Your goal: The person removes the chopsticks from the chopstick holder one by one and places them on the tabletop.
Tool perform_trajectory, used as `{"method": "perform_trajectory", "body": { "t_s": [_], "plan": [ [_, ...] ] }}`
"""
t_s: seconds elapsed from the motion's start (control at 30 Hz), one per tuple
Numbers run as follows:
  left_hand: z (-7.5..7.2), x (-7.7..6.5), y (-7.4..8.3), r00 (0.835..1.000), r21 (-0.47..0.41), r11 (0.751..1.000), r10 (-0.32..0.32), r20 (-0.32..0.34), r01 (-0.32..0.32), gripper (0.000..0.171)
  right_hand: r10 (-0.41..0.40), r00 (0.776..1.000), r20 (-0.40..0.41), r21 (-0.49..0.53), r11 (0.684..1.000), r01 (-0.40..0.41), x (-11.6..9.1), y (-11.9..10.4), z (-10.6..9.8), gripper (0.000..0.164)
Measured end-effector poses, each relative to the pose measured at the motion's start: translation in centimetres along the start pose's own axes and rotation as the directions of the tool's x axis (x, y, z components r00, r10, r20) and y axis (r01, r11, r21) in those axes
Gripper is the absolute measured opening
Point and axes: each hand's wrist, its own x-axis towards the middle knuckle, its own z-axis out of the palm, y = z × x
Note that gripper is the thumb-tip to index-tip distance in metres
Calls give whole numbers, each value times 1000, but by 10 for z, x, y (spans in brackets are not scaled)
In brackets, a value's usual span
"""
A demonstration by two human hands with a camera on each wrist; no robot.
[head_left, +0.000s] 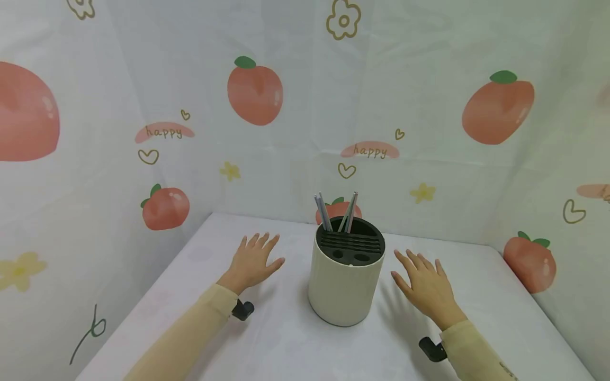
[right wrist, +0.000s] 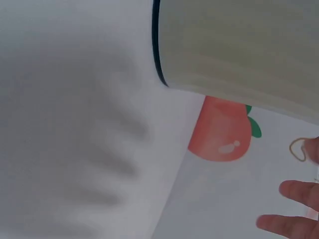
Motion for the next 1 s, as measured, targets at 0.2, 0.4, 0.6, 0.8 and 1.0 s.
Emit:
{"method": "perform_trajectory", "body": {
  "t_s": [0.2, 0.4, 0.6, 0.8, 1.0],
  "plan": [
    [-2, -1, 5, 999, -91, 996, -15, 32, 18, 36, -10, 998, -56, 55, 998, 13, 0, 0, -2, 31],
    [-3, -3, 7, 993, -179, 980, -73, 89, 88, 21, 74, 996, 39, 136, 988, -79, 0, -1, -3, 15],
    [-1, -4, 7, 990, -197, 975, -85, 111, 105, 22, 81, 996, 29, 157, 984, -85, 0, 0, -4, 13],
    [-2, -1, 6, 991, -219, 970, -87, 105, 108, 20, 81, 996, 38, 222, 971, -88, 5, 3, -13, 15],
    [-28, 10, 12, 998, -330, 942, -44, 43, 56, 19, 97, 994, 51, 450, 886, -110, 23, 0, -35, 30]
  ]
}}
